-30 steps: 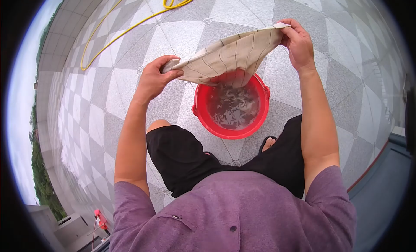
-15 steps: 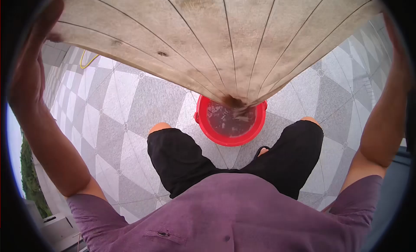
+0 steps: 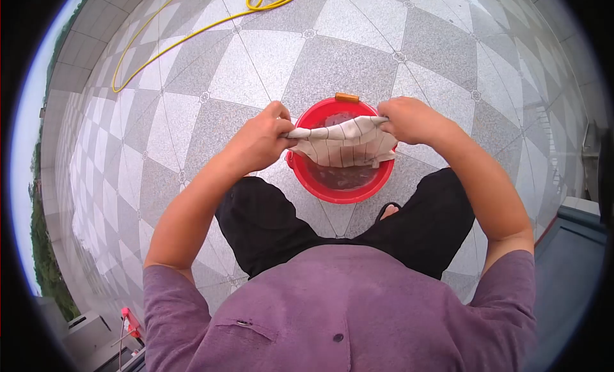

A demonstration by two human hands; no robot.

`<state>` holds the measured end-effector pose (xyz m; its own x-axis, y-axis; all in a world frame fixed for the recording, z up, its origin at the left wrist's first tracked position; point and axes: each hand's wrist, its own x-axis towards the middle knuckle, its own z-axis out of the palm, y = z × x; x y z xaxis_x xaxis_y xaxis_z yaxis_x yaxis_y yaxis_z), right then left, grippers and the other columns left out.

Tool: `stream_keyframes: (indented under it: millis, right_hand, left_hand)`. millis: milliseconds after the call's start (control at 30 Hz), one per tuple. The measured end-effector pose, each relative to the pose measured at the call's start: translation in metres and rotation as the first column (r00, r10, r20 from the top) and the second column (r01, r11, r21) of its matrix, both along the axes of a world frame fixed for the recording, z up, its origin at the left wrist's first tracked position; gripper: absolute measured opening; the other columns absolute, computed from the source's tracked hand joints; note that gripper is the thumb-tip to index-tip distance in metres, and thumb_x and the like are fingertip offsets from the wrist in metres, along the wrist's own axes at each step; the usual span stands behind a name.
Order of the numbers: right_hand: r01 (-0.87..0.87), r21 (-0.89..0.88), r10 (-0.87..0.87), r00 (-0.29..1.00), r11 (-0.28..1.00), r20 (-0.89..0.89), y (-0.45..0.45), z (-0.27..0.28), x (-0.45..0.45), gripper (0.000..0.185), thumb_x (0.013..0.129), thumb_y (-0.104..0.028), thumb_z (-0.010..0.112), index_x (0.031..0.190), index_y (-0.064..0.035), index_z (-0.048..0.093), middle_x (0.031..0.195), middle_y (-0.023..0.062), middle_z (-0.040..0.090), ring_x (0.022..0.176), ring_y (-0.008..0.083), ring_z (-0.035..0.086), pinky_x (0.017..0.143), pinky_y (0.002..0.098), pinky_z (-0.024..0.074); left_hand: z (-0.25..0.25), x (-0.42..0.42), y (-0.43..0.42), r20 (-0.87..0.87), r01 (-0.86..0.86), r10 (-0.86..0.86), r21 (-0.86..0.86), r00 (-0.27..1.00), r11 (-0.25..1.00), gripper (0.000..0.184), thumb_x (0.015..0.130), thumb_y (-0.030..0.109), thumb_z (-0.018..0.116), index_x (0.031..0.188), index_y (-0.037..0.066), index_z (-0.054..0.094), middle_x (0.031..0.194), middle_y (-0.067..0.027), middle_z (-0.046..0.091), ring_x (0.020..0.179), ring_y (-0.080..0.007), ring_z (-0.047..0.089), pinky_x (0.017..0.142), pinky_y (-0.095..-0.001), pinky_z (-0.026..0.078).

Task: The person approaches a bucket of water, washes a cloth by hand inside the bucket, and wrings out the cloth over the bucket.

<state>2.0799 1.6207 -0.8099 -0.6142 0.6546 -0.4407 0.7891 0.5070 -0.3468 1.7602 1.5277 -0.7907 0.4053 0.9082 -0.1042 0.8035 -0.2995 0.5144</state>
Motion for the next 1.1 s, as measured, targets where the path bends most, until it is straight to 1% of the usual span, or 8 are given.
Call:
stream_keyframes:
  millis: [200, 367, 467, 533, 567, 833, 933, 1100]
  right_hand:
    - [0.082, 0.089, -0.086, 0.996, 0.993, 0.038, -0.033, -0.186, -0.067, 0.037, 0.091, -0.014, 0.059, 0.127, -0.0111, 0.068, 0.135, 0.0235, 0.061, 0.131, 0.0417, 0.056, 0.107, 0.0488, 0.0474]
    - [0.764, -0.147, -0.778, 0.611, 0.628, -0.148, -0.068, -0.314, -0.070, 0.042, 0.096, -0.020, 0.052, 0.134, -0.0041, 0.060, 0.130, 0.0311, 0.060, 0.122, 0.0509, 0.058, 0.105, 0.0551, 0.0472]
    - [0.833, -0.363, -0.894, 0.448, 0.417, -0.001, -0.069, -0.366, -0.059, 0.045, 0.096, -0.021, 0.045, 0.132, 0.0037, 0.058, 0.122, 0.0300, 0.064, 0.111, 0.0473, 0.065, 0.102, 0.0569, 0.0488]
    - [0.817, -0.566, -0.974, 0.201, 0.107, 0.105, -0.063, -0.388, -0.053, 0.045, 0.097, -0.020, 0.044, 0.131, 0.0049, 0.058, 0.120, 0.0264, 0.066, 0.108, 0.0421, 0.068, 0.100, 0.0548, 0.0510]
    - [0.606, -0.736, -0.947, -0.276, -0.302, 0.162, -0.062, -0.340, -0.060, 0.039, 0.101, -0.021, 0.047, 0.129, 0.0036, 0.061, 0.120, 0.0192, 0.067, 0.105, 0.0323, 0.069, 0.093, 0.0498, 0.0542]
    - [0.284, -0.904, -0.947, 0.064, 0.320, -0.316, -0.092, -0.155, -0.108, 0.024, 0.097, -0.023, 0.072, 0.110, -0.0022, 0.073, 0.100, 0.0048, 0.073, 0.083, 0.0103, 0.068, 0.078, 0.0279, 0.0546]
    - [0.504, -0.266, -0.562, 0.635, 0.822, -0.530, -0.122, -0.125, -0.132, 0.049, 0.085, -0.051, 0.074, 0.104, -0.0055, 0.070, 0.097, 0.0171, 0.062, 0.090, 0.0384, 0.067, 0.085, 0.0477, 0.0527]
    - [0.503, -0.111, -0.511, 0.800, 0.857, -0.315, -0.108, -0.139, -0.147, 0.040, 0.086, -0.046, 0.067, 0.100, -0.0086, 0.070, 0.098, 0.0221, 0.072, 0.094, 0.0444, 0.069, 0.083, 0.0537, 0.0534]
  left_hand:
    - [-0.226, 0.079, 0.014, 0.151, -0.426, 0.476, -0.274, 0.866, 0.862, 0.023, 0.089, 0.020, 0.070, 0.103, 0.004, 0.075, 0.111, -0.0249, 0.070, 0.105, -0.0438, 0.067, 0.093, -0.0488, 0.052]
    - [-0.316, 0.088, -0.017, -0.053, -0.661, 0.730, -0.472, 0.681, 0.583, 0.032, 0.094, 0.022, 0.061, 0.120, 0.004, 0.070, 0.114, -0.0259, 0.070, 0.104, -0.0431, 0.068, 0.092, -0.0502, 0.053]
    - [-0.386, 0.083, -0.012, 0.002, -0.352, 0.973, -0.932, -0.233, -0.083, 0.039, 0.096, 0.023, 0.062, 0.130, 0.003, 0.064, 0.118, -0.0207, 0.070, 0.106, -0.0390, 0.069, 0.096, -0.0519, 0.052]
    - [-0.333, 0.091, -0.007, 0.107, -0.294, 0.932, -0.956, -0.346, 0.000, 0.045, 0.100, 0.027, 0.056, 0.135, -0.001, 0.057, 0.123, -0.0202, 0.067, 0.106, -0.0380, 0.068, 0.095, -0.0549, 0.052]
    - [-0.319, 0.090, -0.003, 0.112, -0.234, 0.917, -0.972, -0.382, 0.022, 0.046, 0.100, 0.028, 0.055, 0.135, -0.002, 0.056, 0.123, -0.0204, 0.067, 0.105, -0.0381, 0.068, 0.095, -0.0545, 0.052]
    - [-0.285, 0.098, 0.015, 0.099, 0.153, 0.938, -0.976, -0.333, 0.158, 0.041, 0.104, 0.038, 0.047, 0.126, 0.007, 0.063, 0.124, -0.0116, 0.066, 0.113, -0.0299, 0.063, 0.099, -0.0453, 0.052]
    - [-0.265, 0.099, 0.010, 0.182, 0.307, 0.898, -0.897, -0.400, 0.318, 0.036, 0.101, 0.038, 0.053, 0.119, 0.011, 0.066, 0.114, -0.0073, 0.069, 0.106, -0.0277, 0.066, 0.092, -0.0437, 0.054]
    - [-0.319, 0.102, 0.008, 0.435, 0.535, 0.737, -0.507, -0.518, 0.676, 0.027, 0.097, 0.034, 0.061, 0.112, 0.013, 0.070, 0.102, -0.0038, 0.072, 0.094, -0.0256, 0.070, 0.083, -0.0426, 0.056]
